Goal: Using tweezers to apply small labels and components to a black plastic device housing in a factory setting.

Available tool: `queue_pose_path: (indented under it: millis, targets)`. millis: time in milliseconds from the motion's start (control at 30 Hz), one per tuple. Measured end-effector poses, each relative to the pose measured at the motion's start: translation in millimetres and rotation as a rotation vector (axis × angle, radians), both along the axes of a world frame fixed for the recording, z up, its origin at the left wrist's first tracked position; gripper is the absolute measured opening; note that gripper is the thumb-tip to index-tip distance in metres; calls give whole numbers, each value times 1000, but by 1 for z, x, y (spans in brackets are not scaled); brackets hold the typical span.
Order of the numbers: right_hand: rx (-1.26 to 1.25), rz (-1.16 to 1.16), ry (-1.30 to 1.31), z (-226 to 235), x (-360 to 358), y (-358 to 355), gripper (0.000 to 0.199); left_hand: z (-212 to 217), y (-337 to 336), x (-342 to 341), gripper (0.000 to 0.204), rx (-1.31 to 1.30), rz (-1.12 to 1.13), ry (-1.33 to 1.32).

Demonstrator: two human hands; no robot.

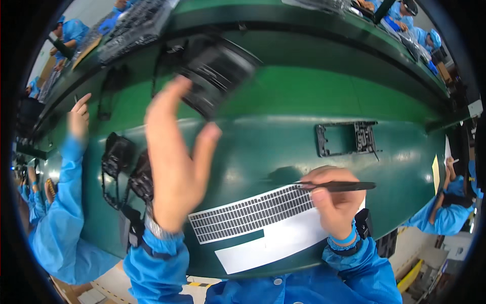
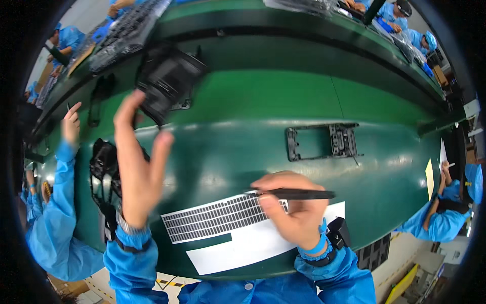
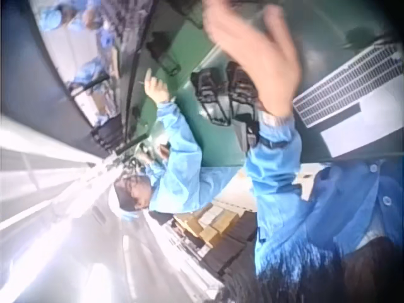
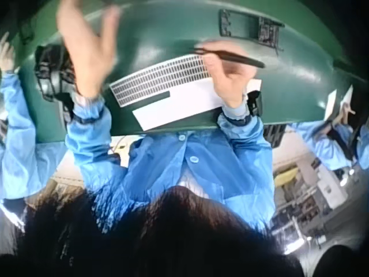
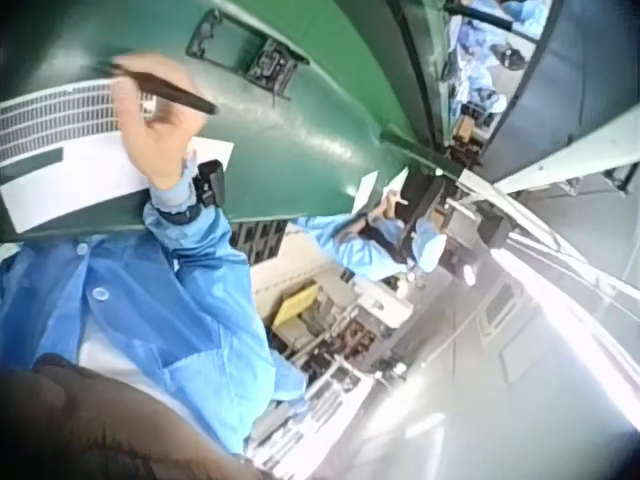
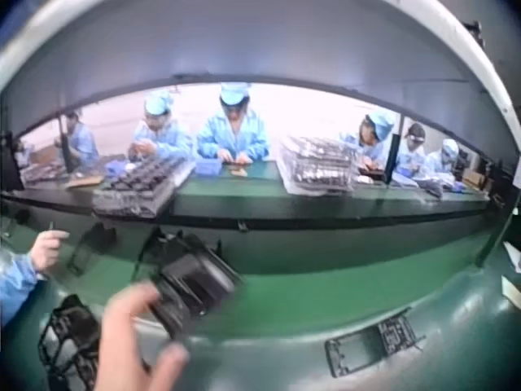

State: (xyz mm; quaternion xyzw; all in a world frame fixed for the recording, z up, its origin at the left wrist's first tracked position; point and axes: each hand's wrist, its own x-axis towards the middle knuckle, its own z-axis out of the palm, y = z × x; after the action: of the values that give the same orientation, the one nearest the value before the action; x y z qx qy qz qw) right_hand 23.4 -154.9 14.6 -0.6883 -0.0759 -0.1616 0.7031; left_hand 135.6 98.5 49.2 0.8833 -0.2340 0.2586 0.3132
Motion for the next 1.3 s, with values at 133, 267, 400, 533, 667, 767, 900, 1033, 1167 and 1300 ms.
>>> queue_pose_path:
  millis: [133, 267, 400, 533, 667, 767, 900, 1033, 1167, 1300]
  targets:
    - [-232, 153, 112, 1, -7, 19, 21, -35, -13, -38, 70, 100, -347, 347]
    - [-337, 170, 227, -11, -10, 25, 21, -57, -14, -39, 69, 78, -424, 403]
    - [-360, 125, 297, -29, -9, 31, 19, -58, -2, -40, 72, 143, -405, 447]
    - [-463, 135, 287, -29, -6, 26, 21, -60, 2, -38, 79, 172, -393, 534]
    - [-510, 171, 236, -27, -2, 25, 22, -61, 3, -36, 75, 171, -390, 569]
    - [-560, 267, 177, -21, 2, 24, 24, -63, 3, -36, 70, 180, -381, 554]
    - [-548, 299, 97, -26, 3, 21, 30, -64, 2, -35, 69, 181, -384, 561]
    - [-529, 321, 87, -26, 3, 19, 34, -65, 1, -35, 68, 193, -379, 541]
    - [-556, 348, 88, -23, 4, 17, 33, -66, 1, -35, 67, 192, -378, 529]
    - [-533, 345, 90, -25, 3, 19, 32, -65, 0, -35, 67, 194, -380, 537]
